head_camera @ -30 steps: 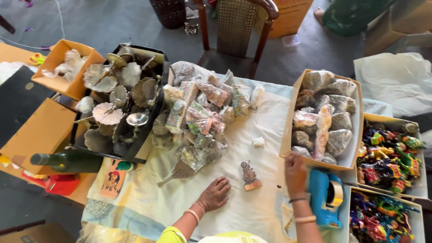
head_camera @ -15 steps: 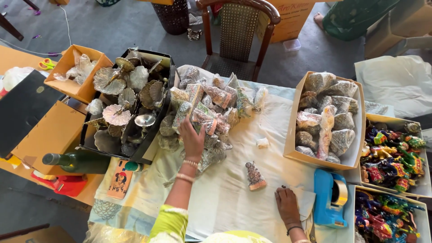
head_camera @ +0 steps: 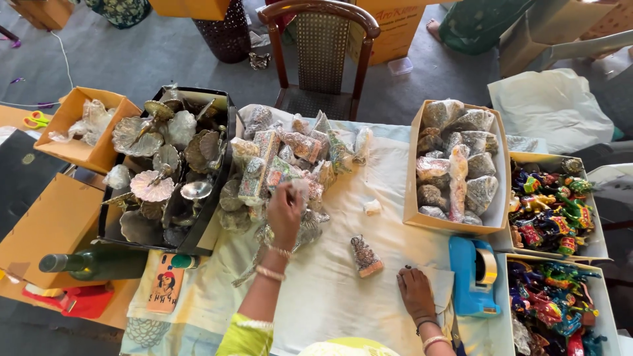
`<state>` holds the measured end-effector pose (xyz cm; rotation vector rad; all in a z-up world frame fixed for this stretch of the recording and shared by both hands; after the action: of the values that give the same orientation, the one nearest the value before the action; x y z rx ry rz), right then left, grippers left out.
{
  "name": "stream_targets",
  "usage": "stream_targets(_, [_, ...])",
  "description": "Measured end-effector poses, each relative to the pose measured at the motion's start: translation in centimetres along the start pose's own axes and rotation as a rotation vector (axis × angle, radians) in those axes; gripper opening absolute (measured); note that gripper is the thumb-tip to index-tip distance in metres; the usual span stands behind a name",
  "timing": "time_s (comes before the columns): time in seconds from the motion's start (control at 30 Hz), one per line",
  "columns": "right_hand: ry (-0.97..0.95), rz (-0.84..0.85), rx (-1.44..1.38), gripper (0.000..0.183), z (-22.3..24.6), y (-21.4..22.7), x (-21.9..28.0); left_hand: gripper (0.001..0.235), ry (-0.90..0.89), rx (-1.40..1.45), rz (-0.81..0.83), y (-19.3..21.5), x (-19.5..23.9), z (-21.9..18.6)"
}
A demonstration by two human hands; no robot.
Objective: The person picks up small, plastic-wrapped decorative items from a pile on a table and places them into a cardboard box. They handle the items one by one, arranging them inside the box.
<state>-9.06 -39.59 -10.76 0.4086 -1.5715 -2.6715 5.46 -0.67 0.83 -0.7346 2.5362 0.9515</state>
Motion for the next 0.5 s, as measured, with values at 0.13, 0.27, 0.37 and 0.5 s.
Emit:
stream_targets(0.13, [0.022, -0.021, -0.005, 0.013, 0.1, 0.0, -0.1, 0.013, -0.034, 0.182, 0.104, -0.5, 6.2, -3.2])
stream_targets(0.27, [0.010, -0.011, 0.027, 0.014, -0.2, -0.3, 0.0, 0.017, 0.082, 0.195, 0.201, -2.9, 11.5, -0.5])
stream_targets(0.37, [-0.014, -0.001, 0.026, 0.014, -0.5, -0.5, 0.1, 0.021, 0.202, 0.142, 0.286, -4.1, 13.9, 2.5])
stream_targets(0.5, [-0.018, 0.009, 0.020, 0.014, -0.6, -0.6, 0.1, 0.029, 0.175, 0.017, 0.330, -3.9, 14.6, 4.7])
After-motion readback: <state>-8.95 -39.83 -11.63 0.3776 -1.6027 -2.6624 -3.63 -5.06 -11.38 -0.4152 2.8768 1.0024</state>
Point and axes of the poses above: each hand's wrist, its own x-axis away from the middle knuckle, its own y-axis out of the back of the hand, z = x × y, the point moved 8 cm from there along -x, towards the middle knuckle, and after that the axes turned 1 degree about -z, right-handed, at the moved point
